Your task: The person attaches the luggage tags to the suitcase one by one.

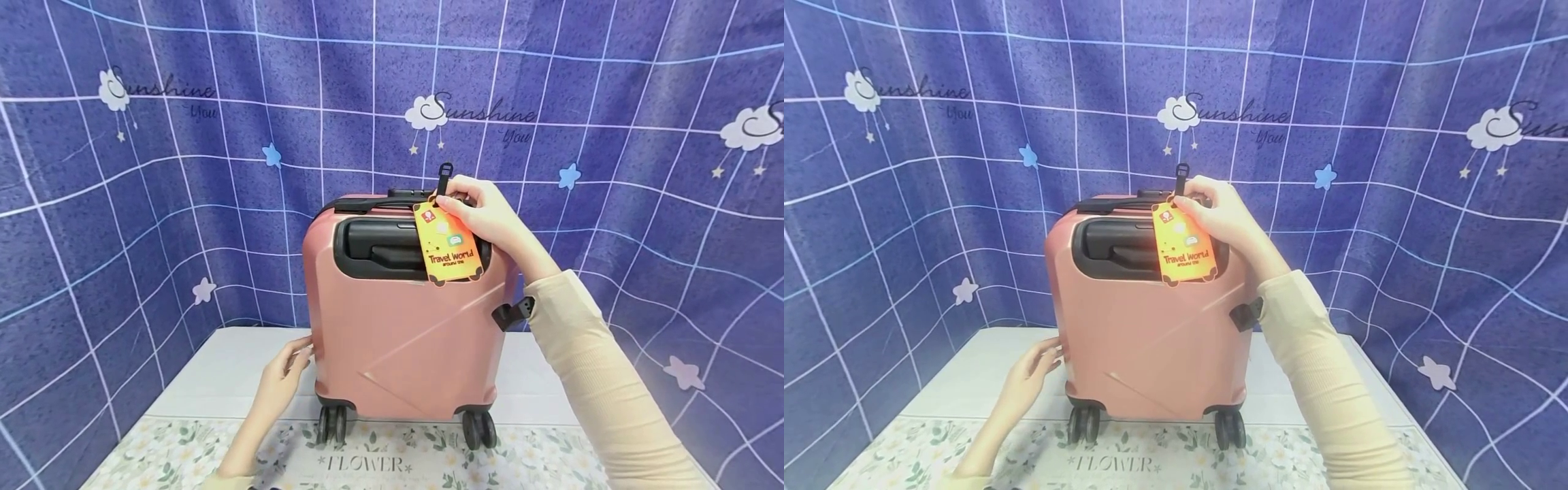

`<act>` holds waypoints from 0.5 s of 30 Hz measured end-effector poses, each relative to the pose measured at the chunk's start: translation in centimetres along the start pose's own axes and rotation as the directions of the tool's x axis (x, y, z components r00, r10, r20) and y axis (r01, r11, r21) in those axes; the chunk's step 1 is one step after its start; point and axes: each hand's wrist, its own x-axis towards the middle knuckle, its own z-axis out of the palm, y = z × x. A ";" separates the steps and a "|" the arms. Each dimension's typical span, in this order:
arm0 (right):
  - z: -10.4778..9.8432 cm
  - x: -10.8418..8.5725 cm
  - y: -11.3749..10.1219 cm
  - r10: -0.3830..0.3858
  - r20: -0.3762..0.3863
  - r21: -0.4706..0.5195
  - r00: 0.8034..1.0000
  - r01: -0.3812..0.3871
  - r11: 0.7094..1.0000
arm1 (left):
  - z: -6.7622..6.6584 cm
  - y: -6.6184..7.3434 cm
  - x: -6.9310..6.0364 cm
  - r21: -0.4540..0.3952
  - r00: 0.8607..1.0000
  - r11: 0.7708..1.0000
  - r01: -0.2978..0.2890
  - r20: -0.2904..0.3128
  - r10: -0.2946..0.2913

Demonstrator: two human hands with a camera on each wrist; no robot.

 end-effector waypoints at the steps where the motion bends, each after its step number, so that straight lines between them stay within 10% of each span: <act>1: 0.0 0.0 0.0 -0.002 -0.001 0.001 1.000 0.002 1.000 | -0.1 0.0 0.0 0.001 1.000 1.000 -0.007 -0.015 0.007; 11: 0.1 -0.1 -0.1 0.025 -0.012 0.044 1.000 -0.025 0.999 | -0.9 0.3 0.6 -0.030 0.995 0.998 -0.051 -0.088 0.048; 15: 0.1 -0.1 -0.2 0.028 -0.014 0.040 1.000 -0.028 0.999 | -1.5 2.9 0.8 -0.008 0.994 0.999 -0.053 -0.096 0.052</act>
